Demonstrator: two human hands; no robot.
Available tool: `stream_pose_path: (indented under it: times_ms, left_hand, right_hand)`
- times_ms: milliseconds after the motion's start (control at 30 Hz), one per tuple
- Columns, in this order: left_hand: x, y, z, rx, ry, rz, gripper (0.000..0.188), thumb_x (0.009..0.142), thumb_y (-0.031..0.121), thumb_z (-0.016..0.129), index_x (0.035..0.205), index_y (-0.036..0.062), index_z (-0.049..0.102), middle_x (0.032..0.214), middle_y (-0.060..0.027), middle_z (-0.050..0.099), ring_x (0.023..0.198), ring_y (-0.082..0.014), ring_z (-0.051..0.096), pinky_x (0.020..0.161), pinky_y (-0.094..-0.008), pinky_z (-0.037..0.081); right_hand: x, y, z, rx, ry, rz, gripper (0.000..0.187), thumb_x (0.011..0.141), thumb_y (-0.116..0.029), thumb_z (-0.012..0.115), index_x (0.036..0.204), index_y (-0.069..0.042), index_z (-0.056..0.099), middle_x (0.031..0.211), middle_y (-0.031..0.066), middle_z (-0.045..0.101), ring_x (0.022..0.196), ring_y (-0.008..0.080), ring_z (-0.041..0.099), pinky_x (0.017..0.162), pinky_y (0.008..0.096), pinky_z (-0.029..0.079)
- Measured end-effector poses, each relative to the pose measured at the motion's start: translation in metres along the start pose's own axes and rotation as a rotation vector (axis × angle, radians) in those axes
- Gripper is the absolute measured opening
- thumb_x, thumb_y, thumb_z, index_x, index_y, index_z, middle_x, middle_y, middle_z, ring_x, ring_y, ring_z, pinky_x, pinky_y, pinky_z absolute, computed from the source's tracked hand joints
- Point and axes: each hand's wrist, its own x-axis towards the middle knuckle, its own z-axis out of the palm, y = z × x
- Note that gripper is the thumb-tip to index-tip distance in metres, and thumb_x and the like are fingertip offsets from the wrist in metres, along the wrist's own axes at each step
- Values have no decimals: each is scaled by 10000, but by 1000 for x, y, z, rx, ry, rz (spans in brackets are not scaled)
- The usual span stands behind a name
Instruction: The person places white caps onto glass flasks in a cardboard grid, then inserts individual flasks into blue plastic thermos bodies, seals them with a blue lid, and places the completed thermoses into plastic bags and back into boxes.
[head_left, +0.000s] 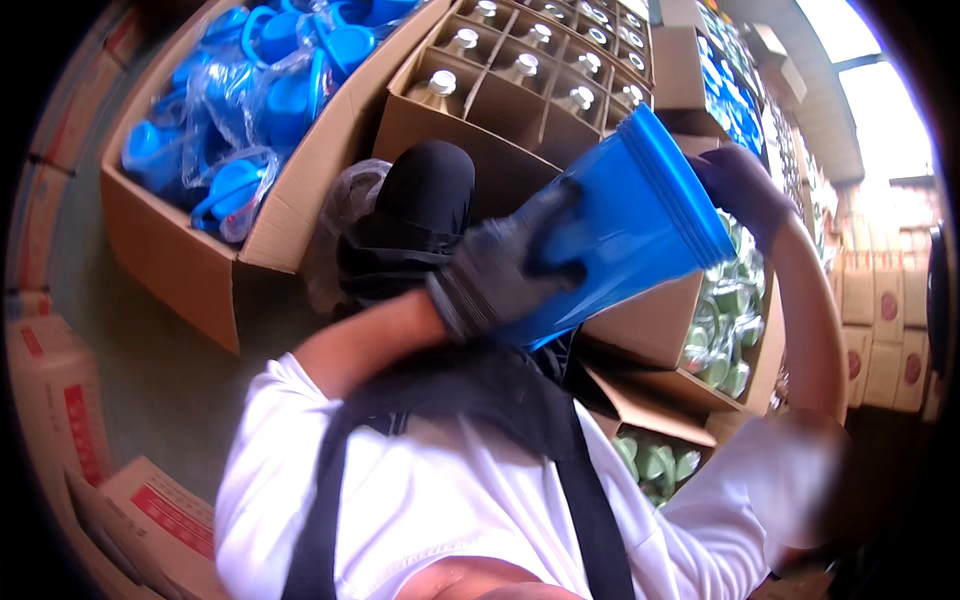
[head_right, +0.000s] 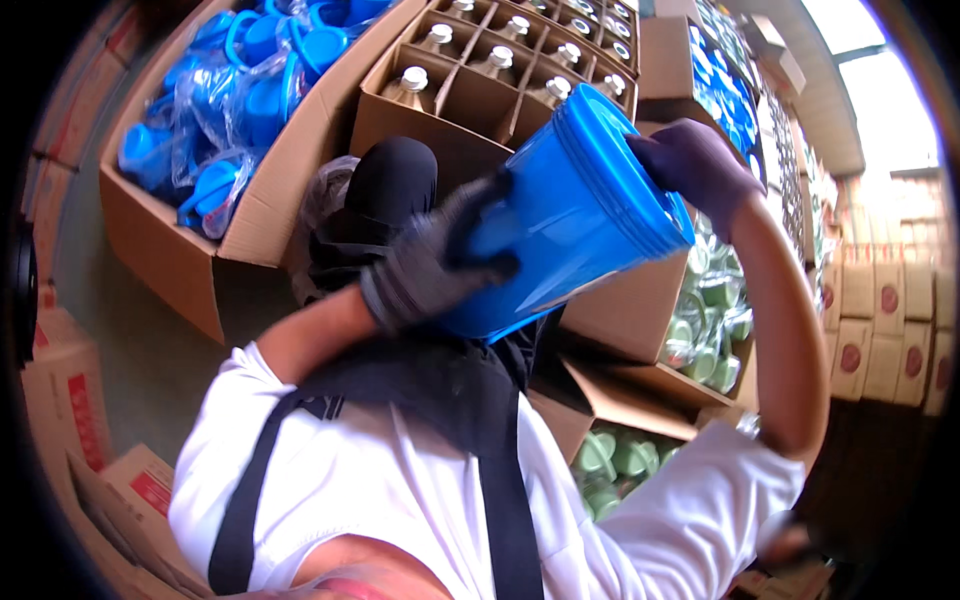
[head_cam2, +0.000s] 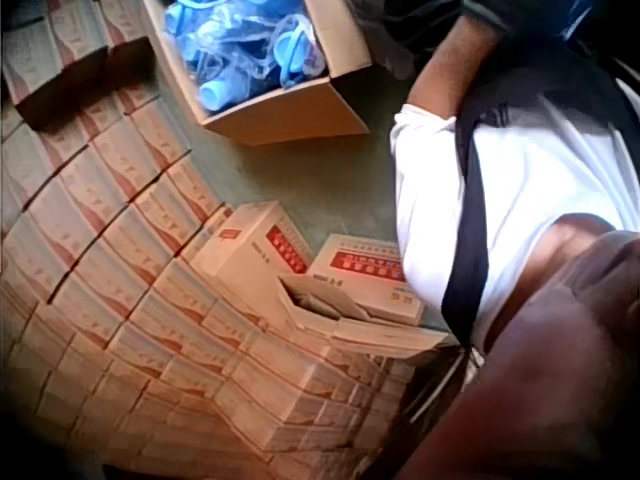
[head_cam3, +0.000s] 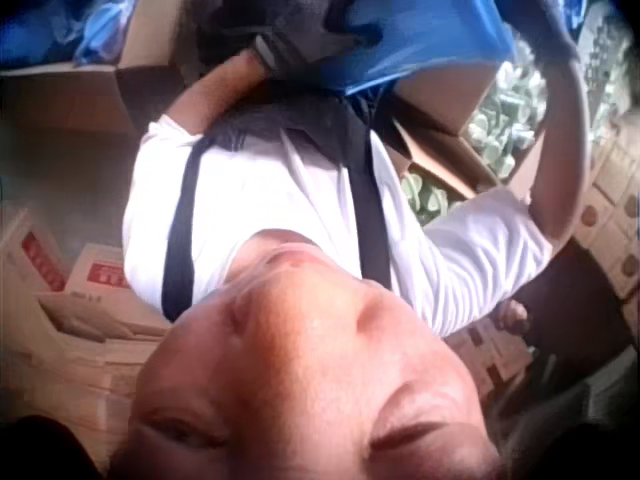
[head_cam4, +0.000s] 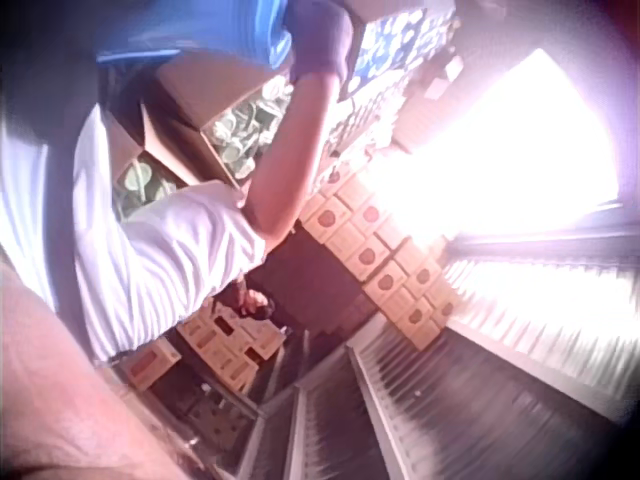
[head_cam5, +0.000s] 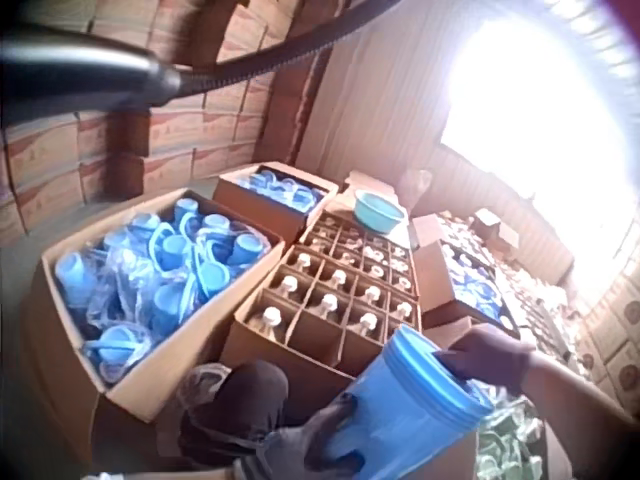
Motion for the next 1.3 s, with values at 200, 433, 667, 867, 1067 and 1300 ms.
stream_pose_path:
  times_ms: [200,433,667,867,1067,1300]
  left_hand:
    - [34,-54,-66,-922,-427,-139,742,673,50,715,1373,39,468,1251,-83,578,966,-117,586,786,-252,488]
    - [-12,-3,7,107,-105,163,603,815,242,660,1356,60,466,1026,-206,635,860,-308,666,774,-385,525]
    - [2,-32,-33,219,334,368,290,836,211,664,1086,66,642,896,-162,682,748,-283,674,723,-374,533]
    - [-67,-256,-99,509,392,-608,453,876,324,629,1237,63,544,1286,-163,533,1190,-258,508,1013,-366,385]
    - [-23,-312,-102,-213,247,-414,466,915,335,579,1293,68,523,1263,-86,538,1164,-174,496,1025,-320,374]
    - [163,-119,-168,-964,-163,274,236,978,157,497,1156,73,626,1048,-73,632,722,-114,557,815,-301,483]
  right_hand:
    - [-39,-29,-20,-268,42,-970,188,788,-71,652,975,-56,664,829,71,609,838,235,623,683,351,495]
    - [16,8,4,-664,-67,-439,175,825,-154,594,899,-14,668,783,144,657,661,324,638,658,406,502]
    - [65,83,0,576,-225,282,215,910,-155,544,952,9,677,808,74,678,672,126,643,604,261,516]
    - [129,79,21,398,-264,-106,232,916,-114,522,1058,34,630,862,41,663,698,76,617,626,211,509]
    - [109,71,26,366,-136,-134,351,891,-291,596,915,49,677,692,116,646,623,156,601,638,306,474]
    - [122,55,0,857,124,-336,342,926,-363,566,1033,-60,683,810,36,654,753,117,607,741,271,479]
